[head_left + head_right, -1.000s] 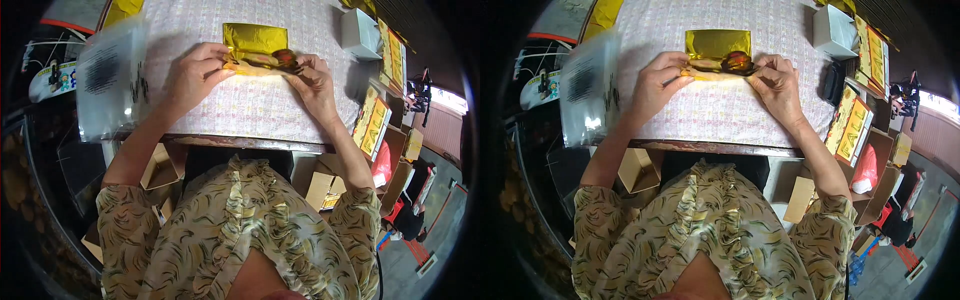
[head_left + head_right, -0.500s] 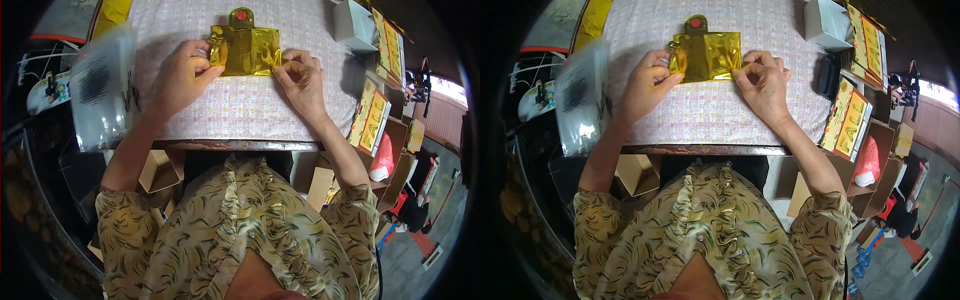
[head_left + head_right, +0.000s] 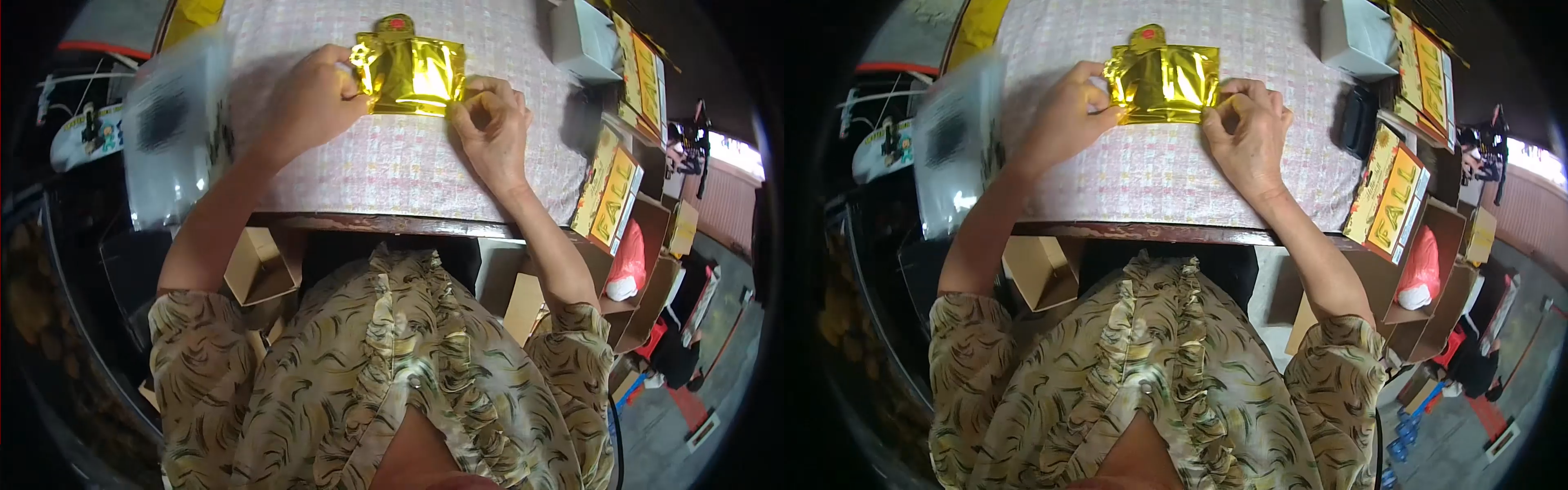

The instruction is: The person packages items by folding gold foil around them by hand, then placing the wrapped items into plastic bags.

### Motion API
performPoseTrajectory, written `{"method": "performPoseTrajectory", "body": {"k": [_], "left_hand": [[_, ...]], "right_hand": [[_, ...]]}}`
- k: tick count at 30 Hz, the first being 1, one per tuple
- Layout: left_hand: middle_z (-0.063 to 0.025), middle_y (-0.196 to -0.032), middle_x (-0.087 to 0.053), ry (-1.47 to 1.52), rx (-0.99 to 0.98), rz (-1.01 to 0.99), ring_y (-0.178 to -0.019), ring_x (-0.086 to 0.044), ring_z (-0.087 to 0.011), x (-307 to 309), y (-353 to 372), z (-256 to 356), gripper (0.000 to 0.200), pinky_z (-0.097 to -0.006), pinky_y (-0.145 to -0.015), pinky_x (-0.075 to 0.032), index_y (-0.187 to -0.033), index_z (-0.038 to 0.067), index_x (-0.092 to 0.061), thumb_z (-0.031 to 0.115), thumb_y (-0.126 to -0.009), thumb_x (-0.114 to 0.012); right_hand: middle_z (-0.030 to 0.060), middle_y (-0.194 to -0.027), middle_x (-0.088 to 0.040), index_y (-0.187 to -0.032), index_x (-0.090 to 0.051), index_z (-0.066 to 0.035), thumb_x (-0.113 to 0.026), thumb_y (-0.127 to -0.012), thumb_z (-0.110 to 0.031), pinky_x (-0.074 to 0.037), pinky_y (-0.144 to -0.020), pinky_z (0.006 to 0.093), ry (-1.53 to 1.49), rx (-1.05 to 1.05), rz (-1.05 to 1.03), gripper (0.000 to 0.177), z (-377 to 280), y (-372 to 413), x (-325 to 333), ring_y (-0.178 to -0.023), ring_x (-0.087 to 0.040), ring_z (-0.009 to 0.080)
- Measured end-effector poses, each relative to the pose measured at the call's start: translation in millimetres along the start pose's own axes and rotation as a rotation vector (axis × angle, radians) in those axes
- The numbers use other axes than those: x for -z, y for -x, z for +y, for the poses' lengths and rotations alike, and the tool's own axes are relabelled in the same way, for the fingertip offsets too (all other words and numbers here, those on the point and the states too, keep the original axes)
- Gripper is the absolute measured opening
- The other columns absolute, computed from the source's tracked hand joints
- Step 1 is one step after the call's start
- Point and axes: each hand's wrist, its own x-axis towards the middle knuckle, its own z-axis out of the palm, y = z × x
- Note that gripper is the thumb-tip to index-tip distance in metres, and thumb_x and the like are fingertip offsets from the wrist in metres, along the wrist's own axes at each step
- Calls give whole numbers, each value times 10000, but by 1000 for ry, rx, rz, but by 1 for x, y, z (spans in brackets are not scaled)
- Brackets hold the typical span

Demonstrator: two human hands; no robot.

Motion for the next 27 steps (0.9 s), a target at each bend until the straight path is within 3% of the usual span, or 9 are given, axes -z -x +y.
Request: {"method": "performPoseTrajectory", "body": {"k": [2,3,4,6,8,11,16,24,27], "left_hand": [[-173,-1293,-648,-16,37,-26,-1038,-683,-335,2,-2,-2,301,-408,-919,-538,-807,-22,-764,277,-838,-751],[-170,-1297,-646,-47,37,-61,-1055,-682,-333,4,-4,0,291,-409,-933,-535,-834,-18,-773,273,-840,-749],[-168,-1300,-644,-77,34,-96,-1072,-681,-331,6,-4,3,284,-411,-948,-533,-861,-13,-781,269,-842,-746],[-164,-1298,-641,-78,48,-81,-1103,-675,-325,7,-4,6,278,-411,-975,-527,-909,-8,-789,261,-850,-748],[-153,-1300,-639,-114,34,-89,-1115,-671,-321,6,-6,5,283,-409,-990,-524,-915,-14,-788,261,-853,-764],[-188,-1244,-626,-26,8,-6,-936,-674,-340,-1,-5,2,244,-406,-844,-538,-812,-38,-764,204,-822,-798],[-182,-1264,-624,-20,51,-60,-947,-681,-323,7,-7,4,243,-394,-852,-540,-848,-41,-775,200,-822,-804],[-130,-1285,-628,15,19,-109,-946,-687,-267,10,-1,-3,271,-357,-852,-539,-865,-43,-781,227,-857,-797],[-63,-1275,-676,109,61,-58,-983,-710,-237,1,6,-16,270,-362,-894,-554,-881,42,-815,307,-873,-764]], "right_hand": [[51,-1163,-682,-793,-695,-27,-793,-807,-164,-391,-963,418,74,75,40,169,-2,-1,1,-1037,-548,258],[136,-1273,-639,-1003,-690,5,-783,-805,-162,-416,-1004,445,200,83,-24,275,-6,-2,6,-1105,-566,319],[136,-1273,-639,-1003,-690,5,-783,-805,-162,-416,-1004,445,198,97,-27,275,-13,-6,8,-1105,-566,319],[241,-1401,-538,-1259,-594,15,-747,-847,-153,-394,-1076,499,465,255,212,471,-34,-11,7,-1210,-550,394],[303,-1537,-401,-1472,-429,27,-695,-927,-229,-301,-1177,606,436,306,70,659,-56,-10,9,-1426,-398,457],[289,-1589,-361,-1527,-389,34,-659,-968,-387,-227,-1225,596,477,358,9,750,-68,-10,-22,-1494,-328,446],[288,-1615,-329,-1524,-369,103,-490,-985,-666,-159,-1247,587,500,307,-5,947,-61,-9,-56,-1519,-296,437],[304,-1613,-318,-1545,-325,106,-463,-977,-712,-180,-1235,599,442,296,-61,1005,-43,-3,-68,-1507,-302,455],[296,-1622,-307,-1570,-329,48,-461,-979,-711,-179,-1231,607,444,284,-79,971,-44,-5,-67,-1508,-301,453]]}}
